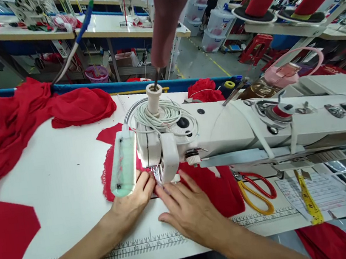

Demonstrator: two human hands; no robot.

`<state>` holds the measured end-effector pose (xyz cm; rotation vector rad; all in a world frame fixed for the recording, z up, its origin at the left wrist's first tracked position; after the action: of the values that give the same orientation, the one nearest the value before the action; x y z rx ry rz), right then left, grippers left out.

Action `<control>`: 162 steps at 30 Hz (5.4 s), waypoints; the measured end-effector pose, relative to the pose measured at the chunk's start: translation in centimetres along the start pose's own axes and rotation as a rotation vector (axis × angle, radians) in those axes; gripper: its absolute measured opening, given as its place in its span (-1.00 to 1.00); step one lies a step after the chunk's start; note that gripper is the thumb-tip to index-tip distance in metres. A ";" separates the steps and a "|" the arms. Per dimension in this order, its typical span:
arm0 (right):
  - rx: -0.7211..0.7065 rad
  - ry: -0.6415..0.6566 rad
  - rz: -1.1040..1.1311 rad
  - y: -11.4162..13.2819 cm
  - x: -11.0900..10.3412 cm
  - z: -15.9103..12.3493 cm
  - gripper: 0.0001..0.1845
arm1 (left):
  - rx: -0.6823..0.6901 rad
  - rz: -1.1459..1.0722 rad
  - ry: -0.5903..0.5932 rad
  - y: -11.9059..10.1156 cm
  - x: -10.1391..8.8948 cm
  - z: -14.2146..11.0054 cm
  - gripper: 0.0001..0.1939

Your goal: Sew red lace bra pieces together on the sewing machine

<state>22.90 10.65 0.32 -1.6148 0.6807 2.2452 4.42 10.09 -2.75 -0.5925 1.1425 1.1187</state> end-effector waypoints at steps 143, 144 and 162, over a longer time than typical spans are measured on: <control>0.051 -0.072 0.190 -2.6 2.6 1.7 -0.36 | -0.153 0.027 -0.056 2.7 -5.2 -3.6 -0.67; 0.057 -0.083 0.192 -2.6 2.7 1.6 -0.37 | -0.177 0.057 -0.064 1.4 -5.0 -3.8 -0.62; 0.044 -0.072 0.192 -1.8 2.6 2.0 -0.40 | -0.523 0.224 0.122 -1.0 -4.9 -6.2 -0.69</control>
<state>21.36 13.09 -1.95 -1.4976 0.8926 2.3899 2.85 2.58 -0.57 -0.9632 1.0365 1.6124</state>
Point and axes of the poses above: each hand's wrist, its own z-axis towards the middle knuckle, its own x-axis out of the palm, y = z × x, the point moved 2 cm from there along z, towards the middle knuckle, and after that the axes turned 8 degrees about z, right-handed, at the moved point
